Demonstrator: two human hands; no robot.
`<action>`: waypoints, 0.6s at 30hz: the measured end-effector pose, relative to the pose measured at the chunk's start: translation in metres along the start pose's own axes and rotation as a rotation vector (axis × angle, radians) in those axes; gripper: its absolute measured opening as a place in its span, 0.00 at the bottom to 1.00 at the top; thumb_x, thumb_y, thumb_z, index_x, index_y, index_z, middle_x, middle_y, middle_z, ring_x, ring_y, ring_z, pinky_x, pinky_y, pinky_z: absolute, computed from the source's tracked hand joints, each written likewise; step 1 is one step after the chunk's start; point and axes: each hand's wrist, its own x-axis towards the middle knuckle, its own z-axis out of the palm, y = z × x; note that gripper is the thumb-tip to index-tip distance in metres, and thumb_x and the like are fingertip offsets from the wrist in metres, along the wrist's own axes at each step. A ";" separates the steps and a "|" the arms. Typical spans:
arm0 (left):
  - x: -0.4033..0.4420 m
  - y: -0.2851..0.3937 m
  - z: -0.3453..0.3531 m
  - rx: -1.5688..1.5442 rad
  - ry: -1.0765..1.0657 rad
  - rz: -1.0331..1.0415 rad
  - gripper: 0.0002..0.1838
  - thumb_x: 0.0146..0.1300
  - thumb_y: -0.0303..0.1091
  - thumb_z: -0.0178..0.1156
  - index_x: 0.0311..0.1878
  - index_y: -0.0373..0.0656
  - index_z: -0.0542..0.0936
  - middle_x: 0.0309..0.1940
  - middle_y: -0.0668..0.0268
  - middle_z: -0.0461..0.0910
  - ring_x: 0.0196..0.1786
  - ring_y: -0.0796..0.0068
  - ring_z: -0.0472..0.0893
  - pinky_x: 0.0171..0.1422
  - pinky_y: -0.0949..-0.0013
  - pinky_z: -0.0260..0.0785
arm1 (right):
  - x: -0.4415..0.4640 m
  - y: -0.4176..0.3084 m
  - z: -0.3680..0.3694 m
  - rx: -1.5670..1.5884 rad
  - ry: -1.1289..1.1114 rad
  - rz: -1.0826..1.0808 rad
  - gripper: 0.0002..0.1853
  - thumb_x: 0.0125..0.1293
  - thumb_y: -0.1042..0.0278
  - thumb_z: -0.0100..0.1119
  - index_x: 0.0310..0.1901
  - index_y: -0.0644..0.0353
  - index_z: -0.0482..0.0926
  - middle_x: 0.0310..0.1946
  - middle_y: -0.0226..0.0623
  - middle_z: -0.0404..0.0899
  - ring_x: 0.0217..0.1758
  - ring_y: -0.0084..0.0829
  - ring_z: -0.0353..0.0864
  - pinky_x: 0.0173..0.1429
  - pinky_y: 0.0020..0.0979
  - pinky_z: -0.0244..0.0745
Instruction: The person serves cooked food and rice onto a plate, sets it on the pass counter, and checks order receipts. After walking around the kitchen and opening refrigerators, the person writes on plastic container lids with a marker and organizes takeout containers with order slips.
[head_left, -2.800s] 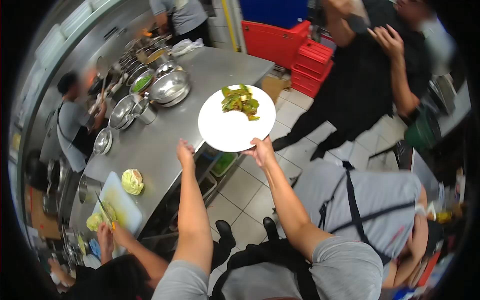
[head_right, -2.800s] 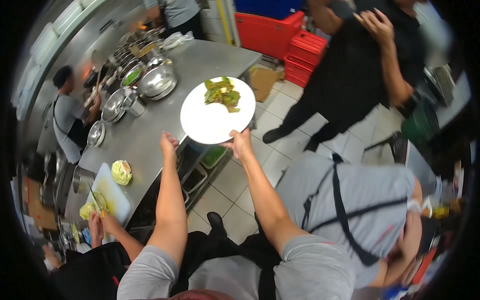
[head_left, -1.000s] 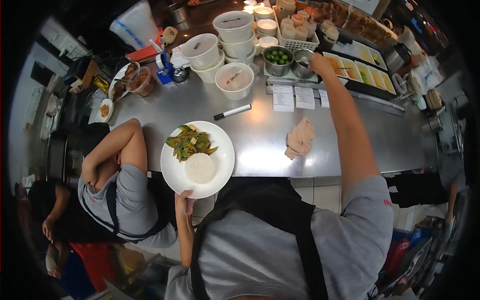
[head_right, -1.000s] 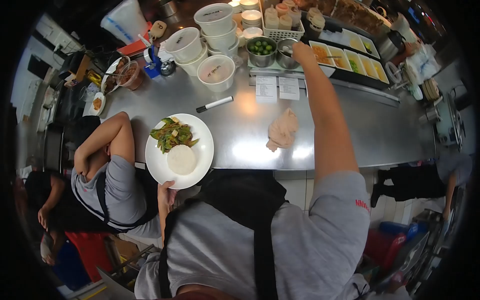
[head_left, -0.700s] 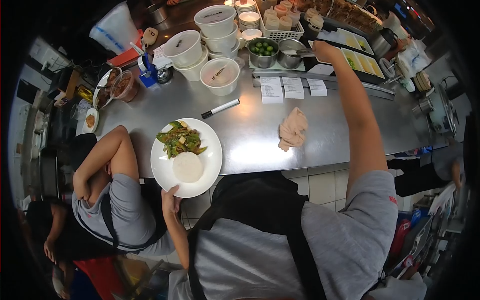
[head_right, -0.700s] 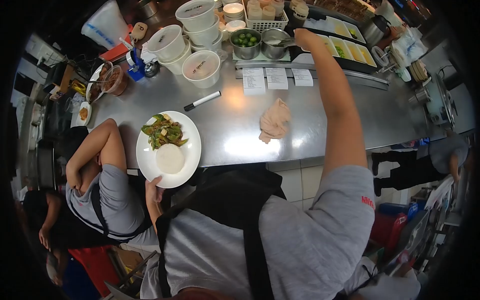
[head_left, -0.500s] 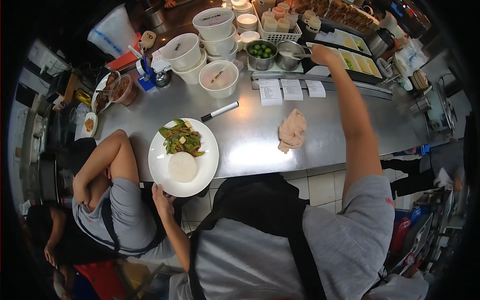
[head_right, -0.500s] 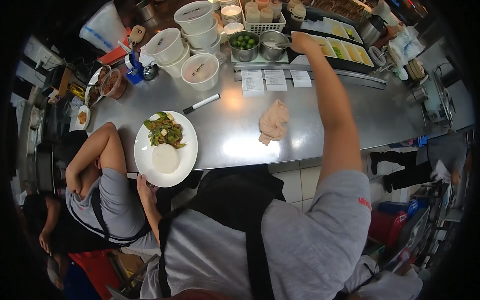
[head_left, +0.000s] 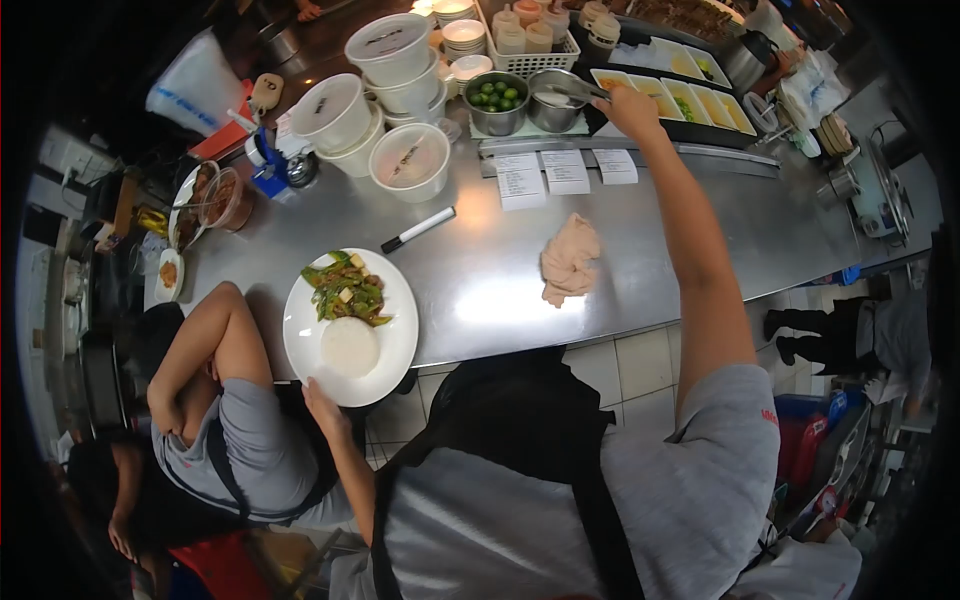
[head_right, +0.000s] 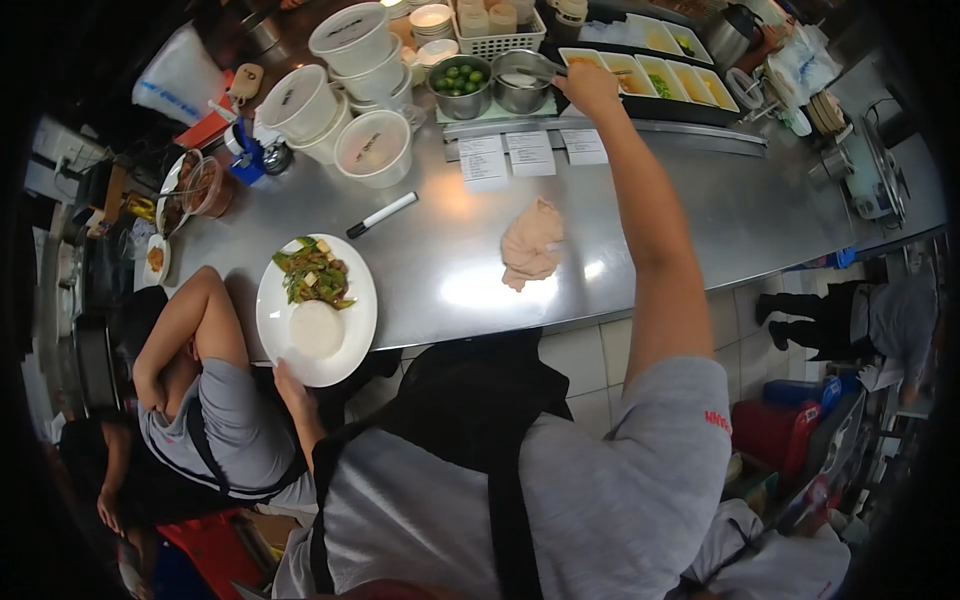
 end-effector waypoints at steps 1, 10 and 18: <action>0.001 -0.004 -0.006 0.005 -0.010 -0.008 0.22 0.68 0.40 0.41 0.55 0.30 0.65 0.49 0.56 0.71 0.50 0.67 0.72 0.56 0.67 0.63 | 0.002 0.004 0.000 -0.018 0.042 -0.002 0.23 0.54 0.48 0.57 0.35 0.64 0.78 0.30 0.47 0.79 0.35 0.46 0.79 0.40 0.40 0.74; -0.005 -0.005 0.001 0.013 -0.018 -0.024 0.29 0.69 0.49 0.36 0.59 0.29 0.61 0.57 0.56 0.66 0.57 0.65 0.68 0.63 0.65 0.57 | -0.001 0.039 0.017 0.101 0.200 -0.205 0.15 0.56 0.52 0.57 0.29 0.58 0.78 0.21 0.40 0.78 0.25 0.40 0.78 0.29 0.38 0.72; -0.013 0.010 0.012 0.151 0.013 -0.087 0.33 0.68 0.53 0.35 0.61 0.30 0.59 0.58 0.56 0.64 0.58 0.64 0.66 0.64 0.66 0.55 | -0.054 0.052 -0.005 0.592 0.281 0.091 0.19 0.56 0.57 0.60 0.44 0.61 0.77 0.24 0.41 0.78 0.25 0.33 0.77 0.30 0.30 0.69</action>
